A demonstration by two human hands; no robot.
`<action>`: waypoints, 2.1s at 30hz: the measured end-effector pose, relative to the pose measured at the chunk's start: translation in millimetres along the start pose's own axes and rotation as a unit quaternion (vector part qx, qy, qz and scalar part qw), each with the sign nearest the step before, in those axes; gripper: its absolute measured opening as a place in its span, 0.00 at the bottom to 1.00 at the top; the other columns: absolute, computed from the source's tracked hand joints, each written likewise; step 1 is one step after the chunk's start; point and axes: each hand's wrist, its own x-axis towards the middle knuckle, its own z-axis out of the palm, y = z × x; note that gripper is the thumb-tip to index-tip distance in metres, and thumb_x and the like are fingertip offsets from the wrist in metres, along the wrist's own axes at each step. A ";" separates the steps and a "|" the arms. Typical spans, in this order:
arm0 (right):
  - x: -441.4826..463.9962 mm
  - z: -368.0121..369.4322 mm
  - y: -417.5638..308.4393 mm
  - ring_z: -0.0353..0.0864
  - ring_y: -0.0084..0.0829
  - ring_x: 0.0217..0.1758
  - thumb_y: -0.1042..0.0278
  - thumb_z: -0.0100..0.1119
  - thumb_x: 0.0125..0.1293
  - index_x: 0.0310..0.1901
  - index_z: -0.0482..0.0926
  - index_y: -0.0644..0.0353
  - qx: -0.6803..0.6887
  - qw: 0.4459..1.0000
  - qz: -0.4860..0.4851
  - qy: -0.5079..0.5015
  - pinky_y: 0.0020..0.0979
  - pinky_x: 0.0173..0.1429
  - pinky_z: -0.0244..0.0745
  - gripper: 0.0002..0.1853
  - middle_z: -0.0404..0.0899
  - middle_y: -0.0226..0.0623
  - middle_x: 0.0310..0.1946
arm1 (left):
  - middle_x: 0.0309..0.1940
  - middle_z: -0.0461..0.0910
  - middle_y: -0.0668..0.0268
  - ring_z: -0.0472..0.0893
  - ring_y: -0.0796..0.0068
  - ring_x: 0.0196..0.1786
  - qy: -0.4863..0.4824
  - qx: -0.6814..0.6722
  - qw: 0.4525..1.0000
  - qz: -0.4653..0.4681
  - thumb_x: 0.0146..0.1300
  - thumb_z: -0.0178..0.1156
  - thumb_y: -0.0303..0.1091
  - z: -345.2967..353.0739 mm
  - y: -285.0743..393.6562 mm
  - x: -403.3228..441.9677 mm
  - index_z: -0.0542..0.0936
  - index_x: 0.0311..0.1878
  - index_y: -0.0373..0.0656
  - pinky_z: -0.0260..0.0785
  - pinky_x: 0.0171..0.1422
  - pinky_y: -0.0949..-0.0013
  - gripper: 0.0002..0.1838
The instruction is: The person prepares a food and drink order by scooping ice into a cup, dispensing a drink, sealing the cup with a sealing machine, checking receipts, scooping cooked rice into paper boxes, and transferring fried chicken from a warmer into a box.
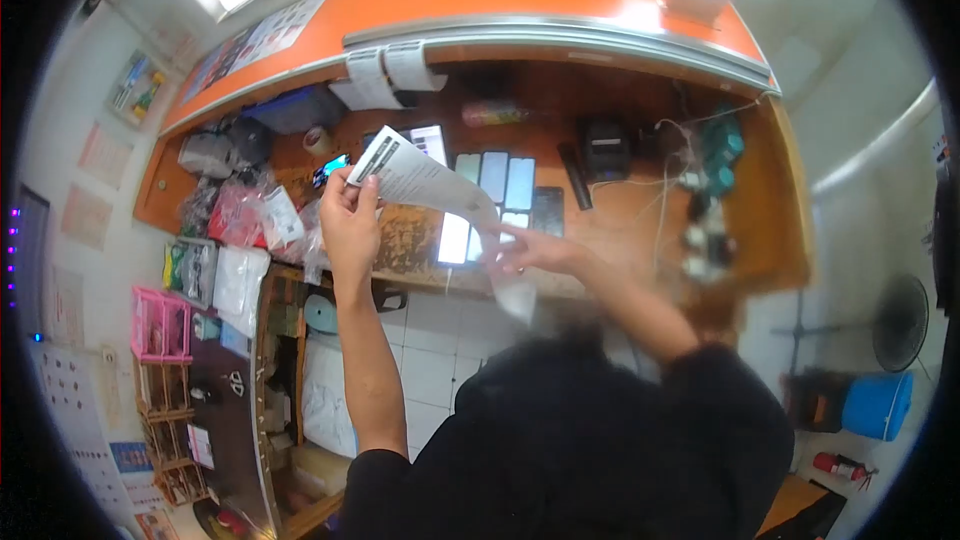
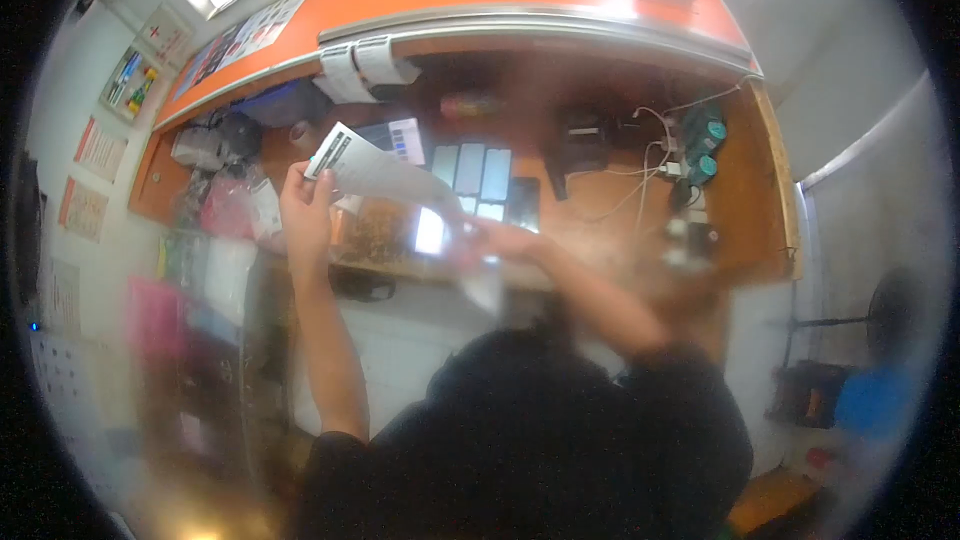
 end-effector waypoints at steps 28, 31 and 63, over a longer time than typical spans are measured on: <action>180.8 286.0 -48.0 0.82 0.54 0.43 0.58 0.56 0.69 0.44 0.83 0.62 -0.526 0.799 -0.241 -0.166 0.48 0.48 0.75 0.15 0.84 0.52 0.39 | 0.48 0.84 0.56 0.80 0.54 0.55 -0.018 0.474 0.876 0.088 0.66 0.60 0.34 -228.9 -1.9 -171.3 0.81 0.51 0.41 0.54 0.78 0.49 0.13; 165.4 276.4 -71.9 0.84 0.49 0.38 0.62 0.62 0.68 0.38 0.84 0.61 -0.543 0.787 -0.261 -0.134 0.44 0.43 0.76 0.11 0.84 0.47 0.34 | 0.31 0.83 0.55 0.83 0.53 0.40 -0.076 0.415 0.907 0.019 0.69 0.56 0.35 -224.3 -2.0 -153.4 0.81 0.37 0.40 0.58 0.76 0.47 0.10; 76.7 -121.9 -188.7 0.85 0.35 0.35 0.69 0.64 0.63 0.48 0.79 0.66 -0.218 0.638 -0.316 0.667 0.37 0.41 0.78 0.14 0.86 0.43 0.31 | 0.27 0.80 0.49 0.80 0.56 0.31 -0.050 0.326 0.933 -0.146 0.70 0.57 0.36 -170.6 -143.3 -160.6 0.80 0.37 0.34 0.71 0.40 0.58 0.14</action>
